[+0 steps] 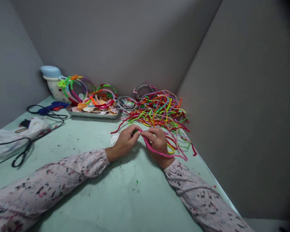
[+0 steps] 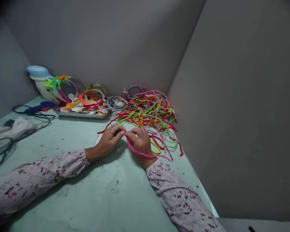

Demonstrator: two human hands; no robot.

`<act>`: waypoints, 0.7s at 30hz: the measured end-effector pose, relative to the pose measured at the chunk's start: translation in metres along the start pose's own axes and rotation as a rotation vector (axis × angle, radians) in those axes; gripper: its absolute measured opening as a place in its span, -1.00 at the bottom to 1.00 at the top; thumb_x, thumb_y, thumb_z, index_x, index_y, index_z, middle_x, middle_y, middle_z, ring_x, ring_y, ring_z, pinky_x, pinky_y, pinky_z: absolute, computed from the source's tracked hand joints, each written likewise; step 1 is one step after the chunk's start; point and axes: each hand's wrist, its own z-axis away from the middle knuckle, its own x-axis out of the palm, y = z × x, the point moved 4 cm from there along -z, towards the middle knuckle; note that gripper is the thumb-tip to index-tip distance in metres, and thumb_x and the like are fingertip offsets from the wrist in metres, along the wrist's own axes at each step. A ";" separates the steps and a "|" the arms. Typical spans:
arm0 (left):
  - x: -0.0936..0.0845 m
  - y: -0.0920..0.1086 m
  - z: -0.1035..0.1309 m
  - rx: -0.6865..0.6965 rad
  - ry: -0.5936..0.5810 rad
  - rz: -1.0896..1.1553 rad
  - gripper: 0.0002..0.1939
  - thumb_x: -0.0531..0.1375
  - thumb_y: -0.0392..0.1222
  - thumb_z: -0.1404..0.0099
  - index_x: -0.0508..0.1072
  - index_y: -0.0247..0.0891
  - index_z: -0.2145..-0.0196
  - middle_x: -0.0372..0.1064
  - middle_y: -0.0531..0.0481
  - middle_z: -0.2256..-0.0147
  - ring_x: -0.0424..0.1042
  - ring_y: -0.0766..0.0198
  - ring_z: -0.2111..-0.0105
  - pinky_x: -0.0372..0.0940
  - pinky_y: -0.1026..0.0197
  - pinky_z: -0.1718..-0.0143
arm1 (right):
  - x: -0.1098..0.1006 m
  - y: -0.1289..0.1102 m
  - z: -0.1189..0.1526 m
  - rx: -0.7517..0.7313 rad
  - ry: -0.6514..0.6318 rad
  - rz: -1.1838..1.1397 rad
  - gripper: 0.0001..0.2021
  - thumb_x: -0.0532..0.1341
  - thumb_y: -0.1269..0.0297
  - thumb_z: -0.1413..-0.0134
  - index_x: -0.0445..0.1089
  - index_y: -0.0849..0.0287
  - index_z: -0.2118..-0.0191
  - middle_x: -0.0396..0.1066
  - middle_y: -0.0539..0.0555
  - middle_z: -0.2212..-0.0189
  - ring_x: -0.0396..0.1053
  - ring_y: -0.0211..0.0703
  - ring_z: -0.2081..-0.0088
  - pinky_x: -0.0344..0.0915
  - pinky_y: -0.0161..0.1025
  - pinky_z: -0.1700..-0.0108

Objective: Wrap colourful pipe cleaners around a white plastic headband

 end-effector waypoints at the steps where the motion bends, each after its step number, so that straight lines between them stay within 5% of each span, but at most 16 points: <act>1: 0.000 0.000 0.000 0.003 0.003 -0.009 -0.87 0.06 -0.20 -0.33 0.38 -0.24 0.30 0.38 0.00 0.34 0.34 0.25 0.30 0.24 0.21 0.24 | 0.000 0.001 0.000 0.008 -0.002 -0.007 -0.85 0.19 0.34 -0.18 0.50 0.04 0.20 0.36 0.07 0.34 0.29 -0.16 0.28 0.27 -0.18 0.22; 21: -0.001 0.008 0.000 0.100 0.009 -0.161 -0.88 0.04 -0.27 -0.33 0.37 -0.25 0.29 0.35 -0.01 0.34 0.32 0.26 0.31 0.22 0.20 0.25 | 0.003 0.003 -0.002 0.074 0.037 -0.148 -0.91 0.16 0.37 -0.21 0.39 0.11 0.20 0.45 0.10 0.24 0.38 -0.11 0.16 0.33 -0.11 0.10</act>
